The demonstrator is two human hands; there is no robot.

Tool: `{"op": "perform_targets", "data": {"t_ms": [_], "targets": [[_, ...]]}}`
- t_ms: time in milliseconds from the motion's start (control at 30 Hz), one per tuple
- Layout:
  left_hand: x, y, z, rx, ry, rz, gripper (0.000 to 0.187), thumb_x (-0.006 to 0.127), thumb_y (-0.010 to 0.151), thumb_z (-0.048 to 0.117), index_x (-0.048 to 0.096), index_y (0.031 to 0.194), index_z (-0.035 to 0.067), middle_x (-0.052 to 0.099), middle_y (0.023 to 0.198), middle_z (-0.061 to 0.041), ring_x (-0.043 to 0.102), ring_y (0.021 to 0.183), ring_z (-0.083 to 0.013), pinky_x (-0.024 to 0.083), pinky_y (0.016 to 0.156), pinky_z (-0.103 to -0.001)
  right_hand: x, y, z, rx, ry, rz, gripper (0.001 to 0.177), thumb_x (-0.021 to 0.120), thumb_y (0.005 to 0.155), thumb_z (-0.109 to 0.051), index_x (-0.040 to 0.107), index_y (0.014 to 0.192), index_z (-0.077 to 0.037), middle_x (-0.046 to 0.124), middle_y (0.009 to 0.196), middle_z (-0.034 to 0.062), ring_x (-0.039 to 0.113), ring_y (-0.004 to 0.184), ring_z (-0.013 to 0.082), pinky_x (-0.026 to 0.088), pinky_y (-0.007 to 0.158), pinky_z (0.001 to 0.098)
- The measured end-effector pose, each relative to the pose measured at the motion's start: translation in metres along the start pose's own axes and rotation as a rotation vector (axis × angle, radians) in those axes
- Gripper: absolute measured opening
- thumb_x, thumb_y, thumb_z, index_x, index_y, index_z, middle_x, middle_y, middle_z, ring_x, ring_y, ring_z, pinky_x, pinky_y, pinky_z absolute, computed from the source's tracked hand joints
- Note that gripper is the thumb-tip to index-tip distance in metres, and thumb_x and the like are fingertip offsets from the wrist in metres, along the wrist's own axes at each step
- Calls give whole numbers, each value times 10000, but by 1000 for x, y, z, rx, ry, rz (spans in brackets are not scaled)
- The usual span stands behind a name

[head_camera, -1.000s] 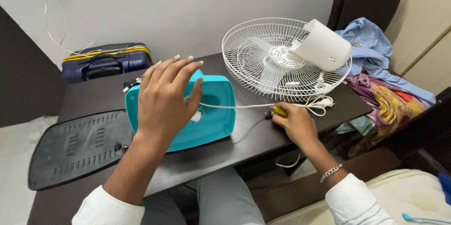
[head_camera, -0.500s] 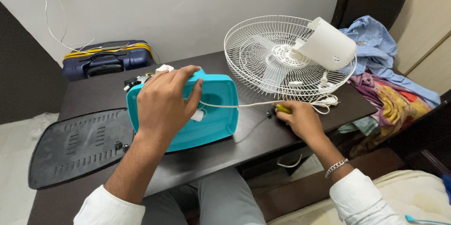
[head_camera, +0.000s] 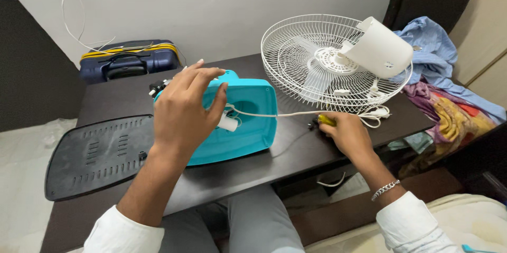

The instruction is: The person reassembles a small blue and black electronic device by aligning the black back cover with the blue body and securing it with screws using a yellow screwdriver. The person tightens multiple screws on the back cover to complete the assembly.

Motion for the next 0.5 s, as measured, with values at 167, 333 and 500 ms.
{"op": "perform_targets", "data": {"t_ms": [167, 333, 500], "targets": [[-18, -8, -16, -60, -37, 61, 174, 766, 960, 115, 706, 1121, 85, 731, 1107, -96, 697, 1192, -304, 572, 966, -417, -14, -9, -16, -78, -28, 96, 350, 791, 833, -302, 783, 1148, -150, 771, 949, 143, 743, 838, 303, 566, 748, 415], [-43, -31, -56, -196, -131, 157, 135, 747, 1000, 76, 702, 1126, 59, 721, 1096, -107, 714, 1036, -249, 586, 897, -360, -41, -27, -56, -111, 18, 218, 311, 771, 903, -340, 775, 1102, -101, 764, 927, 135, 742, 796, 273, 560, 717, 390], [-66, -72, -105, -419, -98, 223, 79, 723, 1026, 77, 704, 1097, 47, 738, 1030, -94, 732, 978, -214, 568, 874, -341, -68, -56, -121, -314, 247, 394, 221, 776, 951, -237, 753, 1053, -42, 745, 857, 111, 710, 715, 171, 534, 654, 298]]}}
Point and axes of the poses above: each hand's wrist, its own y-axis towards the middle knuckle, its own x-axis out of the palm, z = x × y, the point moved 6 cm from there along y, towards the middle knuckle
